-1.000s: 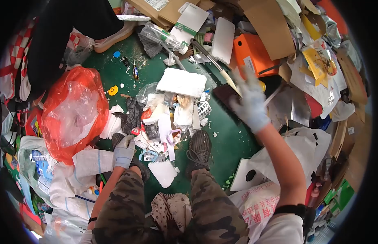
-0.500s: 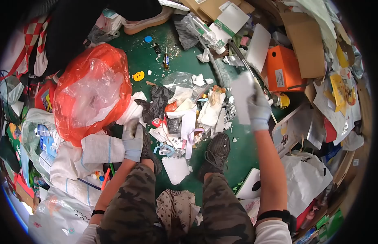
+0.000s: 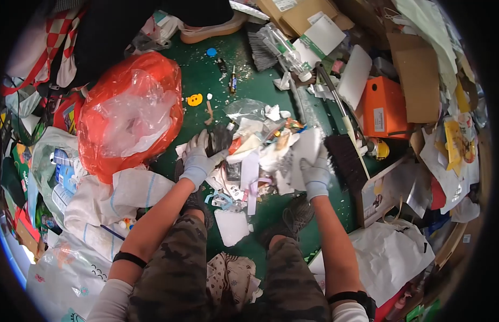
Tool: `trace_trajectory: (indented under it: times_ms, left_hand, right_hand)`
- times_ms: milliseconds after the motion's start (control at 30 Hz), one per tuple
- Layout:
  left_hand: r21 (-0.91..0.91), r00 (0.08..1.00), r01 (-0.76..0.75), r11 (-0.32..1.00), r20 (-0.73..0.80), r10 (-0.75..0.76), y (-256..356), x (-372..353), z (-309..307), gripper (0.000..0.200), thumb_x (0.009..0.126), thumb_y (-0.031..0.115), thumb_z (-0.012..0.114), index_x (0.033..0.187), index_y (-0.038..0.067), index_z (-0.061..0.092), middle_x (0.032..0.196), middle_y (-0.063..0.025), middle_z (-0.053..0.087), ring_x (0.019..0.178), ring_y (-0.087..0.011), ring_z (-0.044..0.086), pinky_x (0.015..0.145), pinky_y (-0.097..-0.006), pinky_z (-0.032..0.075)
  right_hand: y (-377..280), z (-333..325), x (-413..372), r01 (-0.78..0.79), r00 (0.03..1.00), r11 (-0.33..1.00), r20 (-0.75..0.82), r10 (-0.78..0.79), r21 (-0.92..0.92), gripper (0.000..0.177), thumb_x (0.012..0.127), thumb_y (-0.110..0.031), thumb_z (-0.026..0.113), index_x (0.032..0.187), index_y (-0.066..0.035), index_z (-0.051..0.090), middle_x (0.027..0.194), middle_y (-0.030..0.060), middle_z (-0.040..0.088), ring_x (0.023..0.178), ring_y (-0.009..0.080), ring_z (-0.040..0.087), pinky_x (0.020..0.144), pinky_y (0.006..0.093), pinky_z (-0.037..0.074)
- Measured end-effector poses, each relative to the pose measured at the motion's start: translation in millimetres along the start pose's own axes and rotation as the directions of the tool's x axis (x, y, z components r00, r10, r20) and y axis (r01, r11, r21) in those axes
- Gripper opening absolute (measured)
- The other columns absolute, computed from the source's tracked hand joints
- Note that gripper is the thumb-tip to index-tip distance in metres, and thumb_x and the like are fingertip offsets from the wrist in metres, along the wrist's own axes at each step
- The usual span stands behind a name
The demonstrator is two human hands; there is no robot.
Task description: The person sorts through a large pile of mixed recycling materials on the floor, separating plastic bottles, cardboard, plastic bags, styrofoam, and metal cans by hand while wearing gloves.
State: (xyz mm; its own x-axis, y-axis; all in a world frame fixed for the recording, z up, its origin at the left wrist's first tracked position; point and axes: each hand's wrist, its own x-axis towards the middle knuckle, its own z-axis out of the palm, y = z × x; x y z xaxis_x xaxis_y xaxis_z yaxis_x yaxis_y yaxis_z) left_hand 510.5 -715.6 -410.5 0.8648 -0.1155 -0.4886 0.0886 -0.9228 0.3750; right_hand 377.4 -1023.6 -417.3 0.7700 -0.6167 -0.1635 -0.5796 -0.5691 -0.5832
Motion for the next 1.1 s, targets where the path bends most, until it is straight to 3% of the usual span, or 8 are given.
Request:
trace_trajectory:
  times_ms: [100,300,400,433,633,833,933,1100]
  left_hand:
    - [-0.072,0.992,-0.101,0.992,-0.077,0.095,5,-1,-17,0.098,0.068,0.059,0.071,0.143,0.012,0.03,0.142,-0.0251,0.032,0.131,-0.0396,0.033,0.109,-0.0436,0.028]
    - [-0.04,0.961,0.273,0.961,0.044,-0.272,-13,42,-34,0.102,0.067,0.072,0.063,0.146,0.018,0.027,0.151,-0.0178,0.018,0.139,-0.0402,0.017,0.109,-0.0535,0.022]
    - [-0.044,0.958,0.285,0.958,0.053,-0.282,5,26,-9,0.101,0.067,0.075,0.059,0.146,0.022,0.026,0.153,-0.0165,0.011,0.14,-0.0418,0.008,0.109,-0.0561,0.022]
    - [-0.004,0.971,0.238,0.971,0.042,-0.237,0,33,19,0.1,0.067,0.075,0.059,0.146,0.023,0.027,0.154,-0.0159,0.01,0.14,-0.0419,0.008,0.108,-0.0578,0.022]
    - [-0.062,0.939,0.317,0.946,0.157,-0.305,85,-8,13,0.096,0.068,0.069,0.063,0.146,0.027,0.025,0.153,-0.0137,0.014,0.14,-0.0414,0.01,0.106,-0.0625,0.022]
    - [-0.055,0.972,0.106,0.993,0.217,-0.092,93,-24,29,0.086,0.068,0.065,0.067,0.139,0.022,0.042,0.133,-0.0132,0.041,0.124,-0.0334,0.037,0.104,-0.045,0.032]
    - [-0.186,0.963,0.137,0.973,0.254,-0.087,86,-24,19,0.087,0.067,0.064,0.067,0.137,0.018,0.044,0.13,-0.0128,0.043,0.124,-0.0333,0.038,0.103,-0.0442,0.034]
    - [-0.817,0.937,0.271,0.508,0.345,0.055,49,-1,67,0.066,0.074,0.018,0.072,0.131,0.002,0.044,0.113,-0.0082,0.059,0.094,-0.016,0.058,0.081,-0.0277,0.049]
  right_hand:
    - [-1,-2,-6,0.11,0.994,0.983,-0.018,-0.108,0.149,0.067,0.076,-0.007,0.072,0.133,-0.003,0.037,0.112,0.0132,0.059,0.099,0.0197,0.058,0.086,0.032,0.047]
    - [62,-40,-19,-0.316,0.887,0.915,-0.266,0.379,0.251,0.055,0.079,-0.011,0.068,0.127,-0.005,0.043,0.102,0.0167,0.063,0.09,0.0287,0.064,0.079,0.0361,0.05]
    - [43,-21,-10,-0.252,0.964,0.952,-0.039,0.262,0.172,0.051,0.081,-0.006,0.067,0.126,-0.002,0.044,0.098,0.01,0.063,0.082,0.0162,0.059,0.072,0.029,0.049]
    - [32,-16,-11,-0.295,0.953,0.938,-0.007,0.301,0.179,0.053,0.077,-0.018,0.069,0.124,-0.006,0.048,0.101,0.0172,0.066,0.088,0.031,0.065,0.08,0.0367,0.05]
    - [-33,22,-28,-0.219,0.952,0.975,0.209,0.222,-0.041,0.069,0.075,-0.028,0.067,0.137,-0.011,0.04,0.11,0.0207,0.063,0.1,0.0361,0.062,0.088,0.039,0.049]
    - [-37,83,-42,-0.221,0.893,0.894,0.45,0.024,0.39,0.038,0.083,-0.017,0.063,0.118,-0.005,0.055,0.104,0.0127,0.066,0.089,0.0246,0.065,0.08,0.0349,0.051]
    - [-58,71,-43,-0.667,0.694,0.433,0.717,0.066,0.606,0.034,0.082,-0.012,0.062,0.114,-0.001,0.057,0.102,0.0101,0.065,0.086,0.021,0.066,0.075,0.0326,0.054]
    - [-63,81,-64,-0.814,0.565,0.276,0.807,0.171,0.511,0.025,0.084,-0.008,0.055,0.106,0.003,0.058,0.096,0.0109,0.064,0.082,0.0204,0.065,0.071,0.0331,0.056]
